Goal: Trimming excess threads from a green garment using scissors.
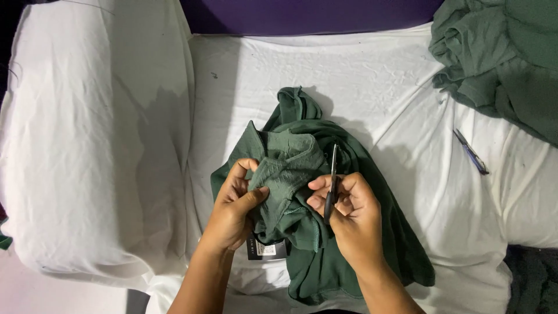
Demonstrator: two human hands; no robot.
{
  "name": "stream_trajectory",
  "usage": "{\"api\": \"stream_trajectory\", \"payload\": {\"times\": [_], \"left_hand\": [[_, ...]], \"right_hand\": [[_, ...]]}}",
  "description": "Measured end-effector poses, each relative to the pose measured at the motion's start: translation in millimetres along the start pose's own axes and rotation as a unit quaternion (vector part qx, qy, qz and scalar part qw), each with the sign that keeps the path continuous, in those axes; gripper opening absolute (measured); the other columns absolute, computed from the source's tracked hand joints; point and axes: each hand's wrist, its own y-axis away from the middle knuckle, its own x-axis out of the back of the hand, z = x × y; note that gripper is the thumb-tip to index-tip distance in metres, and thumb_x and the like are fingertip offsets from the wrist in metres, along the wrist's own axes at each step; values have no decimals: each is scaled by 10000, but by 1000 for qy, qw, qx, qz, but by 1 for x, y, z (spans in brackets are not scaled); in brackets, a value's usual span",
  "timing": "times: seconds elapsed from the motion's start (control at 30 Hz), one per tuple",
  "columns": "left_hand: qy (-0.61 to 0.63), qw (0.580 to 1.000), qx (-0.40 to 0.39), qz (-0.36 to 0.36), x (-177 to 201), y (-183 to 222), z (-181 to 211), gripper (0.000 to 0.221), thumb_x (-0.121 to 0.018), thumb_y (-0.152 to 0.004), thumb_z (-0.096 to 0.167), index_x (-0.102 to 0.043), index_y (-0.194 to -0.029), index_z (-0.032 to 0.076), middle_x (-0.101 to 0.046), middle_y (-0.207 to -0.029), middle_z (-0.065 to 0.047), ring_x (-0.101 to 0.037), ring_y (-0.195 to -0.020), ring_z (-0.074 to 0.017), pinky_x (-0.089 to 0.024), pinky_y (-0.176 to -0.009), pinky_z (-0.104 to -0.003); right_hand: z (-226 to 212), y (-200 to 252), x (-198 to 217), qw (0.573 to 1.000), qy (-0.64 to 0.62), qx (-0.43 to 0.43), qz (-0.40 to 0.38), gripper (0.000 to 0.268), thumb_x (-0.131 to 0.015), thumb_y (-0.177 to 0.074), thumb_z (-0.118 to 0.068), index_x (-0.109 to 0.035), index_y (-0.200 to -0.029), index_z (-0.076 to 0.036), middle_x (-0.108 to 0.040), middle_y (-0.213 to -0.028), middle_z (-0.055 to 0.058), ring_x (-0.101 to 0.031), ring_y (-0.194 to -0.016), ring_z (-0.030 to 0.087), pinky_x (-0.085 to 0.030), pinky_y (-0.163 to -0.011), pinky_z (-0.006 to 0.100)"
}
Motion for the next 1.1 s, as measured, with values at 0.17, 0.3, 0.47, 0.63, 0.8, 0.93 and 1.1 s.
{"api": "stream_trajectory", "payload": {"times": [0.17, 0.3, 0.47, 0.63, 0.8, 0.93, 1.1], "left_hand": [[-35, 999, 4, 8, -2, 1, 4, 484, -521, -918, -116, -465, -1331, 131, -428, -834, -49, -431, -572, -94, -414, -521, -231], [-78, 997, -1, -29, -4, 3, 6, 535, -504, -930, -123, -476, -1398, 136, -338, -584, 43, -308, -411, -54, -266, -349, -210], [-159, 987, -7, -21, 0, 5, 0, 311, -604, -934, -50, -657, -1226, 45, -623, -982, -45, -548, -732, -81, -458, -609, -219], [-253, 967, -12, 31, -3, 4, -2, 174, -786, -878, 49, -729, -1039, 83, -696, -948, -8, -623, -839, -94, -512, -744, -234], [-130, 988, 10, 88, 2, 1, -2, 108, -696, -948, 35, -683, -1054, 51, -571, -681, -2, -570, -551, -84, -485, -483, -227], [-124, 989, 14, 84, 1, 1, 2, 105, -657, -981, 72, -658, -1085, 57, -495, -596, 28, -508, -446, -66, -407, -387, -217], [-55, 991, 47, 111, 3, 0, 5, 200, -533, -938, -66, -621, -1071, 56, -450, -643, -20, -467, -453, -109, -406, -389, -249]], "right_hand": [[7, 4, -1, 998, 21, 55, 15, 308, -776, -828, 27, -500, -856, -108, -711, -1023, 129, -686, -956, 184, -590, -854, 304], [7, 7, -7, 993, 74, 91, 10, 346, -772, -809, 15, -453, -823, -119, -752, -1023, 131, -720, -971, 175, -560, -792, 262], [-7, 7, -22, 953, 202, 221, 42, 408, -831, -796, -9, -429, -828, -69, -707, -984, 127, -714, -915, 208, -572, -774, 304], [2, 8, -25, 954, 203, 214, 61, 374, -754, -809, 47, -401, -844, -71, -712, -920, 125, -699, -786, 181, -571, -689, 276], [12, 4, -13, 985, 47, 84, 144, 338, -742, -858, 19, -433, -866, -117, -723, -946, 142, -721, -905, 187, -585, -769, 273], [18, 1, -6, 984, -10, 74, 159, 390, -739, -874, 29, -379, -888, -120, -665, -907, 161, -672, -854, 169, -568, -779, 256], [13, -7, -3, 979, -4, 51, 197, 246, -723, -874, 1, -501, -950, -72, -672, -996, 141, -654, -880, 160, -549, -663, 244]]}}
